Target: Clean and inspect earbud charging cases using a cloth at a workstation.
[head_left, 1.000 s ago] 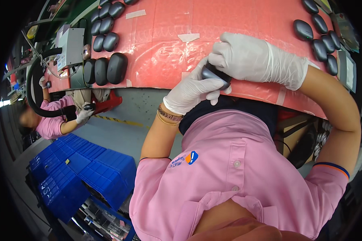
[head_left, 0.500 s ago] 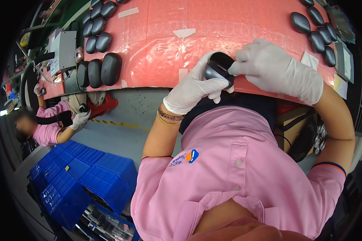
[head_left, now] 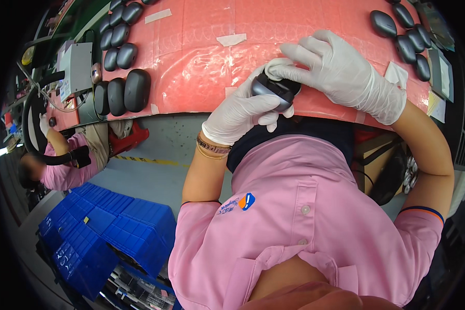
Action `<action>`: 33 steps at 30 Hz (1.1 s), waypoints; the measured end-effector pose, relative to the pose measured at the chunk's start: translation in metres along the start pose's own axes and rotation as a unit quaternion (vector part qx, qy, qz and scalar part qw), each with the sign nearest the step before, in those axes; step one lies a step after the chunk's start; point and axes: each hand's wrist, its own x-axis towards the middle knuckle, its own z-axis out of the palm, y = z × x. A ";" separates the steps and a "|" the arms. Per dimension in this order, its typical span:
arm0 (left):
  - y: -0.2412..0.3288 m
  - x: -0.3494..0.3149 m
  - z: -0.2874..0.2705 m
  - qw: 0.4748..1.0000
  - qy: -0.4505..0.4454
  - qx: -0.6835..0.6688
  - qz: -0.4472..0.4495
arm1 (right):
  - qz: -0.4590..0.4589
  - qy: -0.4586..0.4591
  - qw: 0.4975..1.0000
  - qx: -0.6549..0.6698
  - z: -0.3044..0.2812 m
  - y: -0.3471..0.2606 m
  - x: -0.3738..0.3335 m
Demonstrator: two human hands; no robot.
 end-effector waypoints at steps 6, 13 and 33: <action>0.000 -0.001 0.002 1.000 0.001 0.004 0.001 | 0.004 0.040 0.999 0.013 0.006 -0.002 0.006; -0.001 0.000 0.024 0.990 0.067 0.127 -0.006 | 0.050 0.025 0.995 0.086 -0.009 -0.012 -0.011; -0.027 0.037 0.025 0.917 0.137 0.206 0.311 | 0.193 0.024 0.980 0.043 -0.007 0.001 -0.074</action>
